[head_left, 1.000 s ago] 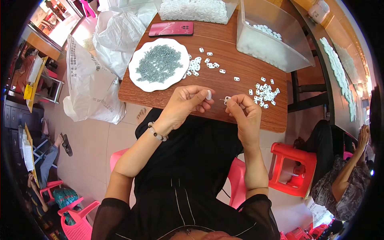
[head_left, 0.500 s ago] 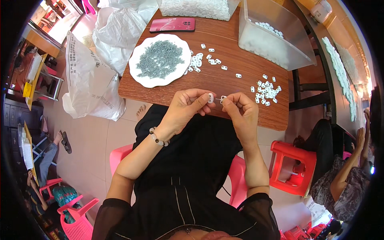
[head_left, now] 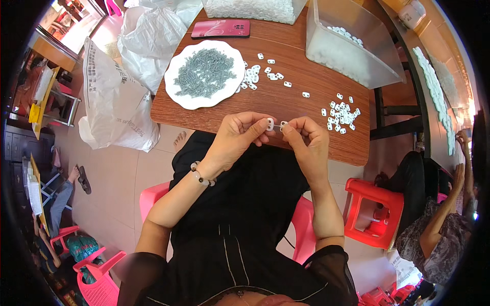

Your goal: Assembling small grey pins into white plastic housings by hand at a table.

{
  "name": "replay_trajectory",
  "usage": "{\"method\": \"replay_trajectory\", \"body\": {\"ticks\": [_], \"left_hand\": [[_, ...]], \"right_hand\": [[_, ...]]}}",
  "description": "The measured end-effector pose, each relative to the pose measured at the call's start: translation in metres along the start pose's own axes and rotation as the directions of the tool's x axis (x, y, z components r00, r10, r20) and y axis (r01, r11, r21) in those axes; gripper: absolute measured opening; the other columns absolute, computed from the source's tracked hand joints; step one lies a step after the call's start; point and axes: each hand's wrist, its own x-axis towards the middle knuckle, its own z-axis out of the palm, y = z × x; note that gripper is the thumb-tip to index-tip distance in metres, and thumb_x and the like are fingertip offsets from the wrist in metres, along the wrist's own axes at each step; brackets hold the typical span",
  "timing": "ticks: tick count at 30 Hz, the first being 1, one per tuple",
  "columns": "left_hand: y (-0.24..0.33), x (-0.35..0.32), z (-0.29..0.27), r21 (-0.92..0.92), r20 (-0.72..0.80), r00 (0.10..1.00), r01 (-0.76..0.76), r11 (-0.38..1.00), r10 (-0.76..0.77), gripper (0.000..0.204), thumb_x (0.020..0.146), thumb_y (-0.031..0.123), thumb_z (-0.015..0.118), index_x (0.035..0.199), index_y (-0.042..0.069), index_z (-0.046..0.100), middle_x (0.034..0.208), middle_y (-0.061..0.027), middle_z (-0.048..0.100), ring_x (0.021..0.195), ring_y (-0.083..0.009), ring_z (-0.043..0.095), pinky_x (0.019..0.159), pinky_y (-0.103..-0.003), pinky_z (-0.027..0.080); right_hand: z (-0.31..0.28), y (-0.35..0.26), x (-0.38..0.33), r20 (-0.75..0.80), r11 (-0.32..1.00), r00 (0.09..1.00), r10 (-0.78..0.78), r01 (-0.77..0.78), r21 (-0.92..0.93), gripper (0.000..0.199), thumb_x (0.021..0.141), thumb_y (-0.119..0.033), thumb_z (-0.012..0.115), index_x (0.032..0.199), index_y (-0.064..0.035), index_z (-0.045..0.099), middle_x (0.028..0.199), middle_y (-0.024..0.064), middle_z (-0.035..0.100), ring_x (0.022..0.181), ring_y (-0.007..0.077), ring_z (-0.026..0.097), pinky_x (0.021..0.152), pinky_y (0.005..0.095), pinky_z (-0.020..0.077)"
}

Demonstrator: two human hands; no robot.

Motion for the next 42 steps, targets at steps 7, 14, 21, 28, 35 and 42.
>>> {"method": "replay_trajectory", "body": {"ticks": [7, 14, 21, 28, 35, 42], "left_hand": [[-0.004, 0.000, 0.004, -0.002, -0.010, 0.999, -0.041, 0.999, 0.041, 0.022, 0.094, 0.017, 0.060, 0.104, -0.001, 0.066, 0.085, -0.0033, 0.066, 0.073, -0.0066, 0.059, 0.064, -0.020, 0.047], [-0.005, -0.003, 0.006, 0.072, -0.026, 0.996, -0.088, 0.994, 0.090, 0.023, 0.093, 0.017, 0.061, 0.103, -0.003, 0.067, 0.085, -0.0046, 0.068, 0.072, -0.0068, 0.059, 0.064, -0.020, 0.048], [0.010, -0.008, -0.002, 0.062, 0.010, 1.000, 0.020, 0.998, -0.020, 0.025, 0.091, 0.021, 0.064, 0.097, -0.002, 0.070, 0.079, -0.0045, 0.068, 0.068, -0.0063, 0.059, 0.061, -0.019, 0.047], [0.018, -0.010, -0.005, 0.117, 0.091, 0.996, -0.001, 0.993, -0.010, 0.023, 0.091, 0.022, 0.065, 0.093, 0.000, 0.071, 0.077, -0.0039, 0.068, 0.065, -0.0055, 0.058, 0.059, -0.019, 0.047], [0.027, -0.014, -0.009, 0.140, 0.199, 0.979, 0.018, 0.990, -0.046, 0.026, 0.092, 0.023, 0.064, 0.089, -0.002, 0.070, 0.074, -0.0031, 0.066, 0.064, -0.0056, 0.058, 0.057, -0.018, 0.046], [0.030, -0.018, -0.007, 0.055, 0.210, 0.975, 0.061, 0.997, -0.071, 0.027, 0.092, 0.025, 0.063, 0.087, 0.000, 0.070, 0.069, -0.0007, 0.065, 0.061, -0.0040, 0.056, 0.054, -0.017, 0.044]], "right_hand": [[0.002, 0.000, 0.000, 0.023, 1.000, 1.000, -0.008, 0.008, 0.011, 0.011, 0.089, -0.008, 0.064, 0.087, 0.0030, 0.062, 0.079, 0.0038, 0.066, 0.071, 0.0054, 0.060, 0.065, 0.0190, 0.0493], [0.005, 0.000, -0.002, 0.077, 0.998, 0.997, -0.007, 0.002, 0.062, 0.009, 0.089, -0.005, 0.063, 0.089, 0.0040, 0.061, 0.082, 0.0063, 0.067, 0.074, 0.0077, 0.064, 0.068, 0.0202, 0.0513], [0.002, -0.002, -0.001, 0.190, 0.981, 0.980, 0.056, -0.090, 0.173, 0.009, 0.089, -0.004, 0.065, 0.092, 0.0025, 0.060, 0.084, 0.0064, 0.067, 0.079, 0.0082, 0.064, 0.072, 0.0202, 0.0504], [0.001, -0.006, -0.001, 0.270, 0.953, 0.962, -0.038, -0.047, 0.301, 0.020, 0.086, -0.004, 0.067, 0.102, 0.0030, 0.059, 0.101, 0.0084, 0.063, 0.087, 0.0105, 0.061, 0.076, 0.0216, 0.0489], [-0.002, -0.006, 0.005, 0.471, 0.970, 0.876, -0.100, -0.021, 0.244, 0.042, 0.085, -0.014, 0.070, 0.122, 0.0042, 0.058, 0.122, 0.0141, 0.054, 0.101, 0.0167, 0.057, 0.088, 0.0283, 0.0461], [0.000, 0.004, 0.003, 0.415, 0.955, 0.887, -0.205, 0.088, 0.284, 0.039, 0.083, -0.017, 0.072, 0.115, 0.0046, 0.063, 0.115, 0.0162, 0.059, 0.103, 0.0204, 0.056, 0.088, 0.0317, 0.0452]]}}
